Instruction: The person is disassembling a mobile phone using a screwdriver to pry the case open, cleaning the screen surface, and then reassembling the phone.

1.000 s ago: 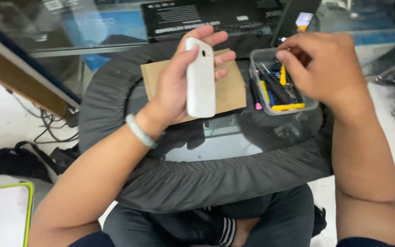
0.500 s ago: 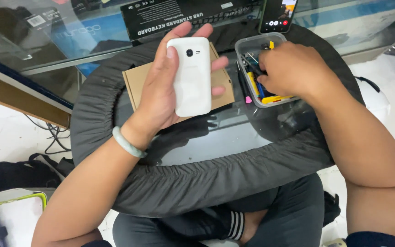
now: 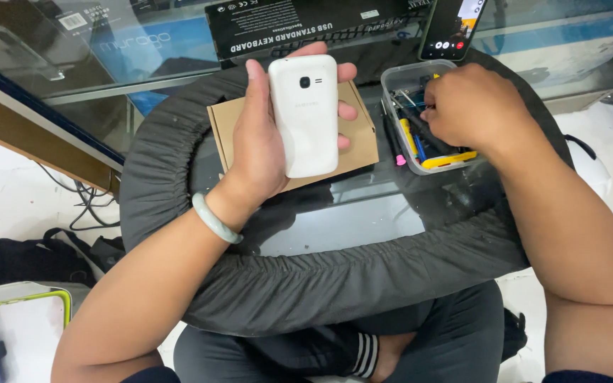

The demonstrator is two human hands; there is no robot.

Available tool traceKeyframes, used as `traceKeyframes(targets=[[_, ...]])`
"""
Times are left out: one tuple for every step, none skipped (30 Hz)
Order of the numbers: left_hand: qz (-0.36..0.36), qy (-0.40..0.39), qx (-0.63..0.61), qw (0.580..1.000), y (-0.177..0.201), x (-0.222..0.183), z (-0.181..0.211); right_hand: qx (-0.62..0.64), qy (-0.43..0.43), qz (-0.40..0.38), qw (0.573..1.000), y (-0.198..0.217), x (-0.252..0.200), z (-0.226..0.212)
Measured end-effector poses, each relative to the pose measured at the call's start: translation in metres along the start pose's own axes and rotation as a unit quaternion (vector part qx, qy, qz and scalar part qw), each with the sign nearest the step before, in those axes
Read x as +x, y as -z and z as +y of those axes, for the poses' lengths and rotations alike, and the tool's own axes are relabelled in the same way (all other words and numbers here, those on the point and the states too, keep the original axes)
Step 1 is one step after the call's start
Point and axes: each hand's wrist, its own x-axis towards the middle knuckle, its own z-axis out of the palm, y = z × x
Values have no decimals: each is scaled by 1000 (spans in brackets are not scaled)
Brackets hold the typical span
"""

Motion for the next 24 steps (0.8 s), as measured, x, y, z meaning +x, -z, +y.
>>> traceKeyframes(targets=[[-5,4,-3,1000,1,0,-1,2,5,-10,1000,-1,1,-1],[-4,3,-4,1000,1,-1,-1,1,7,-10,1000,1,0,-4],[-5,2,4,1000,1,-1,-1,-6,3,-19,1000,4,-2,-6],[-6,1,12,1000,1,-1,-1,-13,-1,-28,1000,6,-3,-7],[-8,0,12,1000,1,-1,-2,-14,-2,-26,1000,4,-4,-10],[-6,-5,16,1000,1,0,-3,-22,-1,-19,1000,2,-4,-13],[-3,-9,20,1000,2,0,-4,-28,1,-12,1000,-1,-4,-16],[-4,-10,21,1000,0,0,-3,-28,0,-10,1000,-2,-3,-16],[-2,-10,27,1000,-1,-1,-3,-28,8,-4,1000,-5,-3,-15],[1,-10,33,999,-1,-1,-3,-28,15,1,999,-8,-2,-15],[1,-11,33,999,-2,-1,-3,-28,16,2,999,-2,-4,-16],[0,-12,34,999,-2,-1,-4,-22,9,-16,1000,3,-6,-18],[0,-13,34,999,-1,-2,-4,-16,3,-35,999,8,-8,-19],[2,-13,35,999,0,-2,-6,-16,5,-36,999,6,-6,-18],[-1,-10,26,1000,1,-1,-6,11,-10,-29,999,6,-4,-16],[-4,-7,17,1000,3,0,-7,37,-25,-22,999,6,-1,-15],[1,-10,18,1000,5,2,-9,36,-20,-22,999,-1,2,-7],[-10,-12,11,1000,8,3,-12,24,23,40,999,-8,6,-1],[-17,-16,4,1000,11,3,-13,12,70,101,992,-15,11,4],[-10,-21,5,1000,13,3,-15,12,79,100,992,-18,7,9],[-17,-21,-7,1000,15,4,-17,36,102,166,980,-20,5,14],[-25,-21,-19,999,17,6,-19,61,124,231,963,-23,4,20],[-20,-25,-18,999,17,5,-19,61,131,231,962,-19,-3,17],[-27,-24,-15,999,18,5,-19,89,131,231,960,-15,-9,15]])
